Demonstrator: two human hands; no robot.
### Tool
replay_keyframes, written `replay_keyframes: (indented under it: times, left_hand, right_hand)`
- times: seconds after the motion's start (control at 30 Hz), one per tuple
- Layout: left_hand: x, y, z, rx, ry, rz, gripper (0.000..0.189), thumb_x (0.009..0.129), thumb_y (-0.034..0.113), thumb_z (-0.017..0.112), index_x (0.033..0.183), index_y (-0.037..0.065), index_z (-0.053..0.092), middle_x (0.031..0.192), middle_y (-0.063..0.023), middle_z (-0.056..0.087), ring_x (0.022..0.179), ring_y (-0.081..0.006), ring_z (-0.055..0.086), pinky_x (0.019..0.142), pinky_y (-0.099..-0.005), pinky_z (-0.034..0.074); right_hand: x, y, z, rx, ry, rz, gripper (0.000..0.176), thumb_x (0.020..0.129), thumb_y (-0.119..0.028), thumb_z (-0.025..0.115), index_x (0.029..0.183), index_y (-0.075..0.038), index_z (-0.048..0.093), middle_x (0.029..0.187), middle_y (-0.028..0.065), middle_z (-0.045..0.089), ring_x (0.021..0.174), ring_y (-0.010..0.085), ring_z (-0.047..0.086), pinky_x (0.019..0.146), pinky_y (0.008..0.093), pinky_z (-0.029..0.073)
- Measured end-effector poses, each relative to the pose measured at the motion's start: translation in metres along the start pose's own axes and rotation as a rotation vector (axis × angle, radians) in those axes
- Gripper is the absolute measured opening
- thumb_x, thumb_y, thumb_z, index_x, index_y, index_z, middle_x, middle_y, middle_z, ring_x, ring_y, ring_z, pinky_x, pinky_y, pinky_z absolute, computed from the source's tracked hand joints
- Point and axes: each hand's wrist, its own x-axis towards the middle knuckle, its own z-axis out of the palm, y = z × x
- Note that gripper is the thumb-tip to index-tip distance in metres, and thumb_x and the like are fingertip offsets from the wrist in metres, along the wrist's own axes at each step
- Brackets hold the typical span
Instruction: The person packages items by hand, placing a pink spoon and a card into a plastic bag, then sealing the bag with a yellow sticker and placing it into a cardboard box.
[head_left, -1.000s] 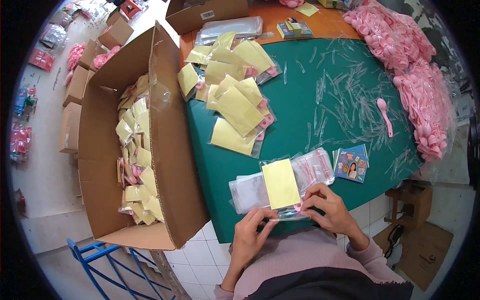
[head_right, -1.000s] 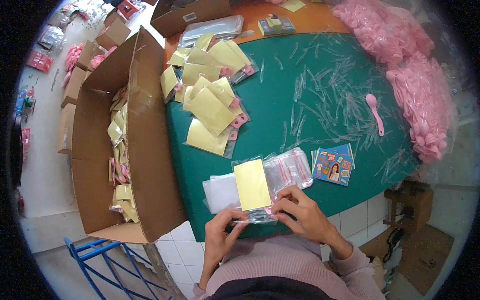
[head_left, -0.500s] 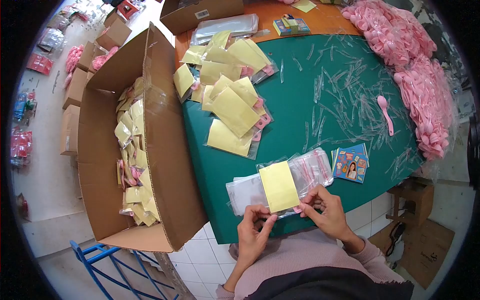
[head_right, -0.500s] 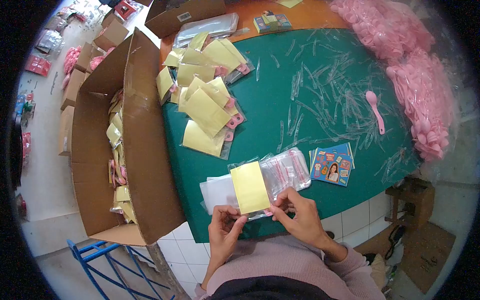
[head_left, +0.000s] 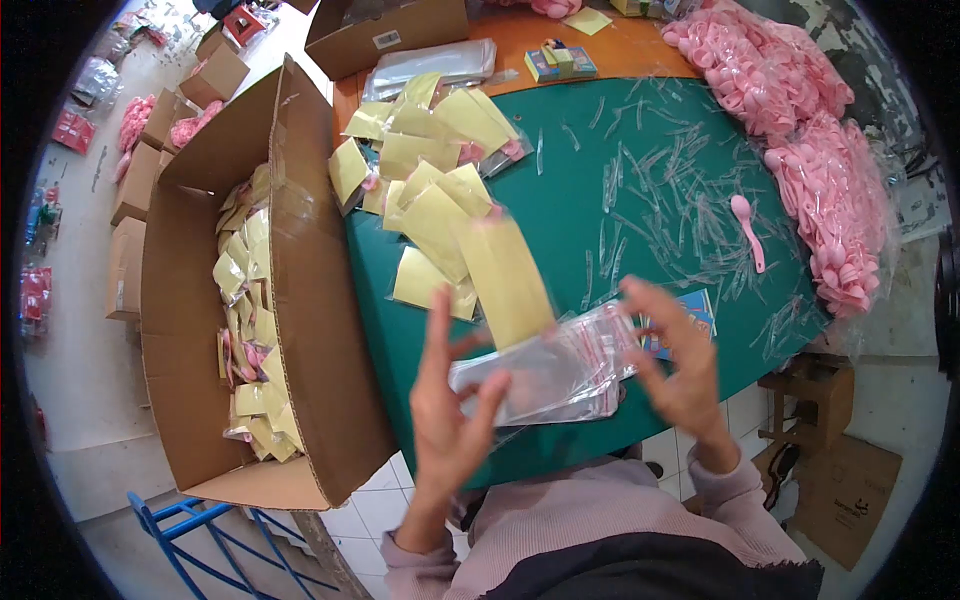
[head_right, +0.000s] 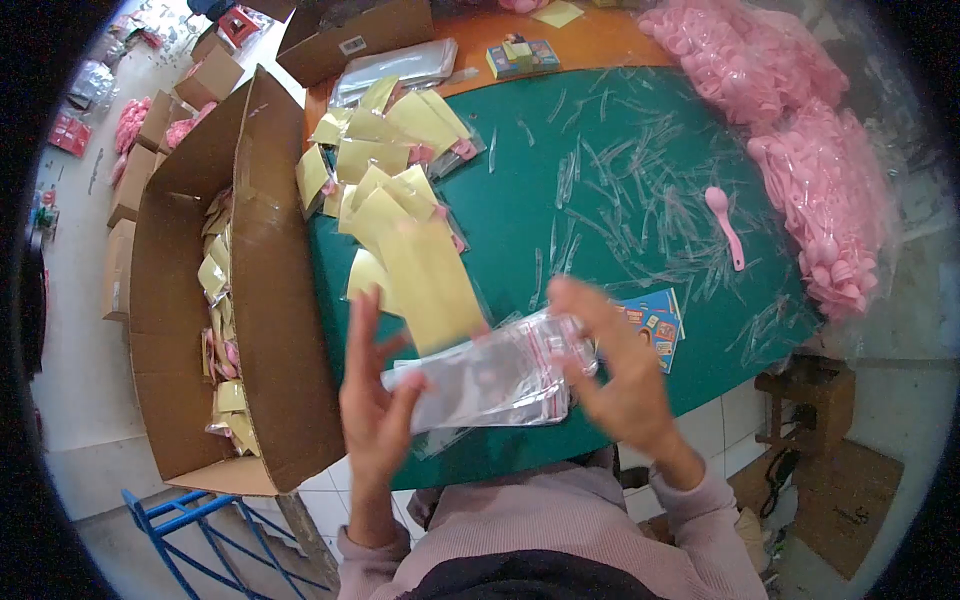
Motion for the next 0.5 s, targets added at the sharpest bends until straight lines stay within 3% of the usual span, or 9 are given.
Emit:
replay_keyframes:
  times: [0.07, 0.13, 0.2, 0.33, 0.43, 0.5]
  left_hand:
    - [0.021, 0.001, -0.012, 0.006, 0.107, 0.102, 0.064, 0.079, -0.001, 0.058, 0.135, 0.001, 0.029, 0.134, -0.0140, 0.040, 0.109, -0.0213, 0.051, 0.072, -0.0282, 0.051]
    - [0.021, -0.003, -0.025, 0.032, 0.096, 0.121, 0.061, 0.079, 0.000, 0.058, 0.134, 0.001, 0.032, 0.134, -0.0141, 0.040, 0.113, -0.0225, 0.048, 0.075, -0.0297, 0.050]
    - [0.011, -0.013, -0.029, 0.063, 0.093, 0.122, 0.058, 0.079, 0.002, 0.058, 0.132, 0.002, 0.035, 0.134, -0.0142, 0.040, 0.117, -0.0236, 0.045, 0.078, -0.0312, 0.050]
    - [-0.002, -0.017, -0.014, 0.180, -0.045, -0.023, 0.037, 0.079, 0.007, 0.062, 0.115, 0.007, 0.055, 0.125, -0.0149, 0.047, 0.107, -0.0282, 0.053, 0.083, -0.0340, 0.047]
    - [0.000, -0.016, -0.003, 0.376, -0.142, 0.081, 0.033, 0.078, 0.007, 0.062, 0.111, 0.004, 0.056, 0.121, -0.0142, 0.050, 0.106, -0.0237, 0.054, 0.080, -0.0331, 0.049]
    - [0.004, -0.030, 0.004, 0.556, -0.262, 0.316, 0.029, 0.076, 0.012, 0.066, 0.104, 0.004, 0.059, 0.115, -0.0147, 0.053, 0.101, -0.0271, 0.055, 0.079, -0.0342, 0.047]
  right_hand:
    - [0.022, 0.019, -0.044, -0.201, -0.003, 0.130, 0.034, 0.075, -0.006, 0.061, 0.109, -0.002, 0.056, 0.104, 0.0130, 0.058, 0.095, 0.0246, 0.055, 0.077, 0.0336, 0.045]
    - [0.029, 0.056, -0.090, -0.832, 0.096, 0.135, 0.027, 0.076, -0.007, 0.060, 0.102, -0.002, 0.057, 0.100, 0.0141, 0.056, 0.095, 0.0285, 0.053, 0.080, 0.0357, 0.042]
    - [0.026, 0.094, -0.123, -1.024, 0.209, 0.259, 0.022, 0.075, -0.009, 0.061, 0.096, -0.002, 0.057, 0.092, 0.0146, 0.055, 0.091, 0.0320, 0.051, 0.082, 0.0389, 0.040]
    - [0.022, 0.137, -0.148, -1.053, 0.186, 0.371, 0.021, 0.077, -0.014, 0.061, 0.093, -0.002, 0.056, 0.090, 0.0144, 0.054, 0.088, 0.0322, 0.051, 0.076, 0.0395, 0.041]
    - [0.027, 0.139, -0.154, -0.986, 0.220, 0.390, 0.021, 0.079, -0.015, 0.059, 0.092, 0.000, 0.056, 0.085, 0.0152, 0.056, 0.082, 0.0328, 0.053, 0.071, 0.0392, 0.041]
    - [0.035, 0.126, -0.159, -0.920, 0.276, 0.417, 0.021, 0.084, -0.014, 0.052, 0.095, 0.003, 0.057, 0.080, 0.0186, 0.060, 0.075, 0.0337, 0.058, 0.066, 0.0385, 0.044]
